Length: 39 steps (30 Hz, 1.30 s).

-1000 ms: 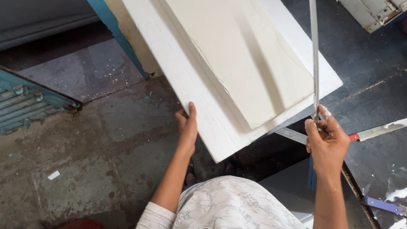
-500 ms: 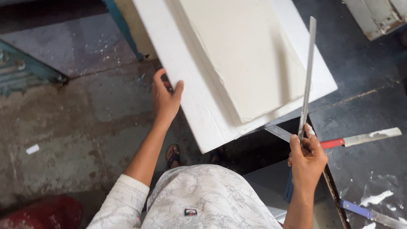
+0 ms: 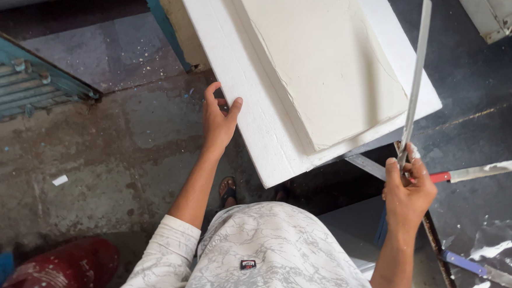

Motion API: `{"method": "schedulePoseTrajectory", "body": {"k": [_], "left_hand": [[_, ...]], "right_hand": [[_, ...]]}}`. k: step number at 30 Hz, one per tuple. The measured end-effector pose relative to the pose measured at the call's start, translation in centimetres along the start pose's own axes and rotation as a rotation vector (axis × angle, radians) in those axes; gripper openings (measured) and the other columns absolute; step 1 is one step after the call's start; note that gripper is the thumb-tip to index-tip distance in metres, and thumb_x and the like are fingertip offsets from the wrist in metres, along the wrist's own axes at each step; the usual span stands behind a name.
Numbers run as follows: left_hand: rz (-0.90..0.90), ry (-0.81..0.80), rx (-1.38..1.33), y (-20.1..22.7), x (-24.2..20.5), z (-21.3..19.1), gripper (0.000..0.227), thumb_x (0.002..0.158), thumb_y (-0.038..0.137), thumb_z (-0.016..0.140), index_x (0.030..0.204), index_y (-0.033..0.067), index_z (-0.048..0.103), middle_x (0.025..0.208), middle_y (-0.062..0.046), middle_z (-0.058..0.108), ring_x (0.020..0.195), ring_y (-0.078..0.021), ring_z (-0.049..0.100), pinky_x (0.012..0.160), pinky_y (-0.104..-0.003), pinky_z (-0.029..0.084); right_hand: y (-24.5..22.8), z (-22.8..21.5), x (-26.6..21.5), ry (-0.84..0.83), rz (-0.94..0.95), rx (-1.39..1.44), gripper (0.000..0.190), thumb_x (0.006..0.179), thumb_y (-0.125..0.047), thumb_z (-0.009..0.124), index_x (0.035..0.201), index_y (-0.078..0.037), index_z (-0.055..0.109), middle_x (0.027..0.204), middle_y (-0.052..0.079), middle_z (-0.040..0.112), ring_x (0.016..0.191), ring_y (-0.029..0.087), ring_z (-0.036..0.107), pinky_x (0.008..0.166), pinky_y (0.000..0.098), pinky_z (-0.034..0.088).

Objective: The person applies a white paste to a rectangular white board using a metal spatula. They spread the paste evenly across the surface, then use a straight metal tool to smooth and level the paste. The person repeatedly scoops more paste and continues smoothing the surface.

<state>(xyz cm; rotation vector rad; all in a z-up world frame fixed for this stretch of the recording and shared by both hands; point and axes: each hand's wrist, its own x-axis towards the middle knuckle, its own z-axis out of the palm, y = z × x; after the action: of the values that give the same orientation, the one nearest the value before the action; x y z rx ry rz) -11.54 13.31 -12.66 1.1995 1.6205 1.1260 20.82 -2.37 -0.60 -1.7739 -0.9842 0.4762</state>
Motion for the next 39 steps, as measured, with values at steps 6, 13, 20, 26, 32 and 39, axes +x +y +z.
{"method": "schedulePoseTrajectory", "body": {"k": [6, 13, 20, 26, 32, 39], "left_hand": [[0.042, 0.004, -0.06, -1.0, 0.3, 0.4, 0.063, 0.095, 0.021, 0.075, 0.147, 0.0106, 0.04, 0.112, -0.013, 0.059, 0.083, -0.0167, 0.061, 0.071, -0.033, 0.054], [-0.038, -0.069, -0.123, 0.3, -0.1, 0.0, 0.068, 0.097, 0.02, 0.072, 0.151, 0.0098, 0.033, 0.117, -0.015, 0.058, 0.088, -0.0171, 0.059, 0.075, -0.032, 0.052], [-0.165, -0.098, 0.015, 2.3, -0.7, -0.9, 0.07, 0.098, 0.026, 0.069, 0.153, 0.0146, 0.028, 0.12, -0.013, 0.054, 0.089, -0.0153, 0.054, 0.075, -0.033, 0.05], [-0.157, -0.117, 0.005, 3.3, -0.8, -1.0, 0.072, 0.099, 0.029, 0.069, 0.155, 0.0146, 0.026, 0.12, -0.013, 0.053, 0.087, -0.0154, 0.052, 0.074, -0.034, 0.05], [-0.163, -0.129, 0.011, 3.2, -0.7, -1.1, 0.072, 0.099, 0.03, 0.069, 0.155, 0.0145, 0.025, 0.12, -0.013, 0.054, 0.088, -0.015, 0.053, 0.074, -0.034, 0.05], [-0.141, -0.126, -0.04, 2.3, -0.6, -1.1, 0.073, 0.099, 0.028, 0.071, 0.154, 0.0145, 0.026, 0.121, -0.013, 0.053, 0.088, -0.0146, 0.051, 0.074, -0.032, 0.049]], "right_hand": [[0.0, -0.7, -0.2, 0.05, -0.009, -0.098, 0.044, 0.1, -0.007, 0.072, 0.143, -0.003, 0.066, 0.084, -0.001, 0.059, 0.063, 0.003, 0.049, 0.054, 0.0192, 0.038], [0.4, -1.3, -0.9, 0.217, 0.081, -0.226, 0.042, 0.098, -0.015, 0.073, 0.138, -0.004, 0.068, 0.083, 0.0, 0.062, 0.065, 0.004, 0.049, 0.06, 0.0212, 0.043], [0.8, -0.9, -2.4, 0.211, 0.051, -0.337, 0.035, 0.1, -0.023, 0.072, 0.126, 0.001, 0.07, 0.077, 0.004, 0.06, 0.058, 0.007, 0.05, 0.052, 0.026, 0.042], [1.7, -0.2, -4.0, 0.166, 0.186, -0.355, 0.036, 0.098, -0.026, 0.071, 0.124, 0.0, 0.072, 0.07, 0.004, 0.054, 0.053, 0.009, 0.046, 0.047, 0.0297, 0.038], [1.5, -0.4, -4.2, 0.168, 0.178, -0.355, 0.034, 0.099, -0.027, 0.072, 0.12, 0.0, 0.073, 0.072, 0.002, 0.057, 0.054, 0.007, 0.05, 0.049, 0.0275, 0.041], [-0.3, 0.7, -4.6, 0.119, 0.096, -0.35, 0.033, 0.098, -0.021, 0.071, 0.126, -0.002, 0.072, 0.067, 0.004, 0.053, 0.053, 0.008, 0.045, 0.047, 0.0294, 0.037]]}}
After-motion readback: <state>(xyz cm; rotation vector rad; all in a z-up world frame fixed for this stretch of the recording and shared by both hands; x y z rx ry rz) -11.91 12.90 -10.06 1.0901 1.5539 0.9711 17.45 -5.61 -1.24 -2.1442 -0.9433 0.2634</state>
